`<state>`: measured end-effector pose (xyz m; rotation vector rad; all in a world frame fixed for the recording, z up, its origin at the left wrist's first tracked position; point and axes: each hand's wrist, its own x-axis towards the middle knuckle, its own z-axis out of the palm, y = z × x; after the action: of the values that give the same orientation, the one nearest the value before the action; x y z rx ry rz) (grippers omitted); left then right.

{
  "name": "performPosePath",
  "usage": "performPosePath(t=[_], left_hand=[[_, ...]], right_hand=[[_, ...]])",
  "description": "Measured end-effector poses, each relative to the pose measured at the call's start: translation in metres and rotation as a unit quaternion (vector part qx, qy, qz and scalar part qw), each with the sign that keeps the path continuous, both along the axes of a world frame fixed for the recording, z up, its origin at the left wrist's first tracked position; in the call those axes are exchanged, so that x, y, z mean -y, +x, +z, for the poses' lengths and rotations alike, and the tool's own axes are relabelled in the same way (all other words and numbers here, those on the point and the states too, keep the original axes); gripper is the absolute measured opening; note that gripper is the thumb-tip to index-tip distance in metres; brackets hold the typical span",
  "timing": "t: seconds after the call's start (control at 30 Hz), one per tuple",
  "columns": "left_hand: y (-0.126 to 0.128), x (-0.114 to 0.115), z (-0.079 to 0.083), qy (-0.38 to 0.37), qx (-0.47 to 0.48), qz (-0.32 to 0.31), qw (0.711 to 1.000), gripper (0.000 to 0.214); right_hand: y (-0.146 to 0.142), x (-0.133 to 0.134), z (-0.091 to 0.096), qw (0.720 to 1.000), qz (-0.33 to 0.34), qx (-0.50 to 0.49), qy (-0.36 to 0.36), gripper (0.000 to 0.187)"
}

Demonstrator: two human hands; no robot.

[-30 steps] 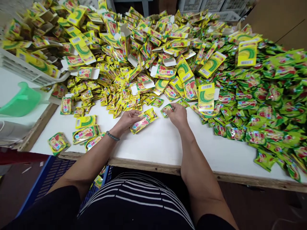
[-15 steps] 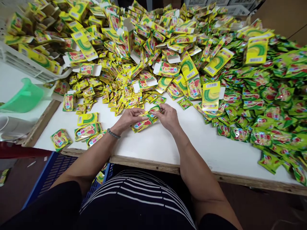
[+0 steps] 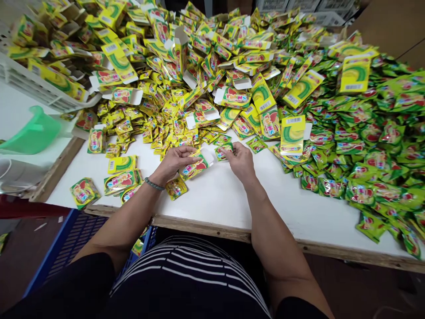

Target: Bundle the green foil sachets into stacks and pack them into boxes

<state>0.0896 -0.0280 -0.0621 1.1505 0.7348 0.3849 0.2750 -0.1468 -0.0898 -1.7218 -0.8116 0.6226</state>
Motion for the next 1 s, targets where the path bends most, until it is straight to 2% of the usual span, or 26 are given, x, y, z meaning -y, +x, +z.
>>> performPosePath(t=[0.2, 0.4, 0.53, 0.63, 0.73, 0.9, 1.0], left_hand=[[0.004, 0.005, 0.000, -0.008, -0.001, -0.020, 1.000, 0.052], [0.004, 0.007, -0.002, -0.017, 0.018, -0.014, 1.000, 0.051], [0.003, 0.006, -0.003, -0.016, 0.027, -0.010, 0.999, 0.051], [0.003, 0.006, -0.003, -0.015, 0.039, -0.029, 0.999, 0.051], [0.004, 0.006, -0.004, -0.023, 0.041, -0.020, 0.999, 0.051], [0.002, -0.001, 0.000, -0.040, 0.039, 0.043, 0.998, 0.047], [-0.004, -0.010, 0.006, -0.016, 0.052, 0.103, 0.993, 0.043]], right_hand=[[-0.022, -0.007, 0.004, 0.992, -0.020, -0.107, 0.057, 0.038], [-0.028, -0.008, 0.007, 0.996, -0.004, -0.072, 0.057, 0.038], [-0.027, -0.007, 0.005, 0.990, 0.026, -0.103, 0.094, 0.034], [-0.032, -0.008, 0.004, 0.989, 0.053, -0.111, 0.084, 0.033], [-0.037, -0.009, 0.004, 0.993, 0.049, -0.091, 0.052, 0.035], [-0.038, -0.005, 0.006, 0.998, -0.021, 0.011, 0.053, 0.035], [-0.049, -0.002, 0.004, 0.997, -0.006, 0.073, 0.020, 0.030]])
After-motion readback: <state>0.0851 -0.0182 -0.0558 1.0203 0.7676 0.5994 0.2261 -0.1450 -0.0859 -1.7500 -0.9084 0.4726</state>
